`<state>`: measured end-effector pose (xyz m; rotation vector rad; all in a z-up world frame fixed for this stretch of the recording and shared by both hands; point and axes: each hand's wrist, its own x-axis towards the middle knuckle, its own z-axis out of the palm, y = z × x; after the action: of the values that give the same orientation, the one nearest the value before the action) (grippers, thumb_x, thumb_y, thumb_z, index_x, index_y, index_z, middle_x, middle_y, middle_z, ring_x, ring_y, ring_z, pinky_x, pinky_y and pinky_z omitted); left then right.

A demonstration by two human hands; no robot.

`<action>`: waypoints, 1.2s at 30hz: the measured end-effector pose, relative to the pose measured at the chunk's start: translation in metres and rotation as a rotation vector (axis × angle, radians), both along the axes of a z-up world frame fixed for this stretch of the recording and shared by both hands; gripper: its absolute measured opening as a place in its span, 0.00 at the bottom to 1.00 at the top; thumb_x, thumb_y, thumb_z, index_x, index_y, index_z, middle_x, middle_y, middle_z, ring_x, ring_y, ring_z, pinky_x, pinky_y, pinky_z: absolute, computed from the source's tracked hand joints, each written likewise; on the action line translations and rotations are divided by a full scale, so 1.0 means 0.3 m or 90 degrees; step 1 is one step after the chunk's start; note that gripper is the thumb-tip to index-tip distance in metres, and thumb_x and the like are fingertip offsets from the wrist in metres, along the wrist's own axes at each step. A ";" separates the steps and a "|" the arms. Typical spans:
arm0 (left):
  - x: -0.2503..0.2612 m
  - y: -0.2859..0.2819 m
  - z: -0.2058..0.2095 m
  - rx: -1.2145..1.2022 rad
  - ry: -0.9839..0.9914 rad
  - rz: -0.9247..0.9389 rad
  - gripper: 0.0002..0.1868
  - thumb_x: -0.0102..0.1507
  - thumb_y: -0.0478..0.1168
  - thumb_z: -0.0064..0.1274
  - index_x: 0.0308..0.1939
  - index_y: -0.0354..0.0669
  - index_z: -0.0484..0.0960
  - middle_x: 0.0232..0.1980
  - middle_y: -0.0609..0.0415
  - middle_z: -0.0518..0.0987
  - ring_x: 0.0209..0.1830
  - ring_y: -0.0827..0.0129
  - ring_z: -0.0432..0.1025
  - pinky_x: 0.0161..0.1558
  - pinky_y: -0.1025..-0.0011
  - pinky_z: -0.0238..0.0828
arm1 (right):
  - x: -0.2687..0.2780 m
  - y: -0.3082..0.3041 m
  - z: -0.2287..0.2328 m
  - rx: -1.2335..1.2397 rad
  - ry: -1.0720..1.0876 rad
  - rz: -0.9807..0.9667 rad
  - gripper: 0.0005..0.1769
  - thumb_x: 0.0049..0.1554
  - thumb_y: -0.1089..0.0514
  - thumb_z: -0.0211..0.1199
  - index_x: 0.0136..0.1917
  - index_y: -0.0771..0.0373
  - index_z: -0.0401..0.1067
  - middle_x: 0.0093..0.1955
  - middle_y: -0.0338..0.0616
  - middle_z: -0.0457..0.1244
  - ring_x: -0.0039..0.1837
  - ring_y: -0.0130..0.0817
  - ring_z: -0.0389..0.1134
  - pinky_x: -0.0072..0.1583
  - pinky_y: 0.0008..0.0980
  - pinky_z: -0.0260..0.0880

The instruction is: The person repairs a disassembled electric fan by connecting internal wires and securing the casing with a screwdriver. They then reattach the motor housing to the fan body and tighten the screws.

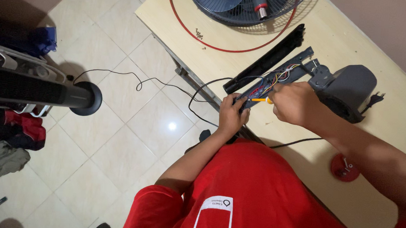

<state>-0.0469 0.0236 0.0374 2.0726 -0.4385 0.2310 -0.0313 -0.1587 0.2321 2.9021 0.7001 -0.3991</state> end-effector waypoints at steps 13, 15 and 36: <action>0.001 0.001 0.001 -0.010 -0.009 0.002 0.21 0.56 0.35 0.63 0.53 0.36 0.84 0.57 0.43 0.74 0.56 0.48 0.69 0.59 0.56 0.66 | 0.000 0.032 -0.011 0.000 -0.011 0.025 0.06 0.48 0.58 0.63 0.40 0.59 0.79 0.44 0.45 0.68 0.44 0.42 0.73 0.47 0.42 0.74; 0.000 0.000 0.001 -0.013 -0.009 0.002 0.21 0.55 0.35 0.63 0.53 0.36 0.84 0.57 0.43 0.74 0.56 0.49 0.69 0.59 0.56 0.66 | -0.002 0.044 -0.013 0.002 -0.014 0.030 0.07 0.48 0.58 0.64 0.39 0.60 0.79 0.43 0.48 0.68 0.44 0.43 0.74 0.47 0.42 0.74; 0.014 0.008 -0.026 -0.016 -0.009 -0.006 0.21 0.54 0.35 0.64 0.52 0.36 0.85 0.56 0.43 0.75 0.55 0.49 0.70 0.57 0.56 0.67 | 0.080 0.121 -0.047 0.119 0.034 -0.178 0.20 0.40 0.60 0.70 0.46 0.71 0.76 0.49 0.68 0.65 0.49 0.59 0.72 0.54 0.46 0.73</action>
<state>-0.0428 0.0261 0.0296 2.0445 -0.4512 0.2455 -0.0072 -0.1225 0.2181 3.1887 0.3530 -0.4661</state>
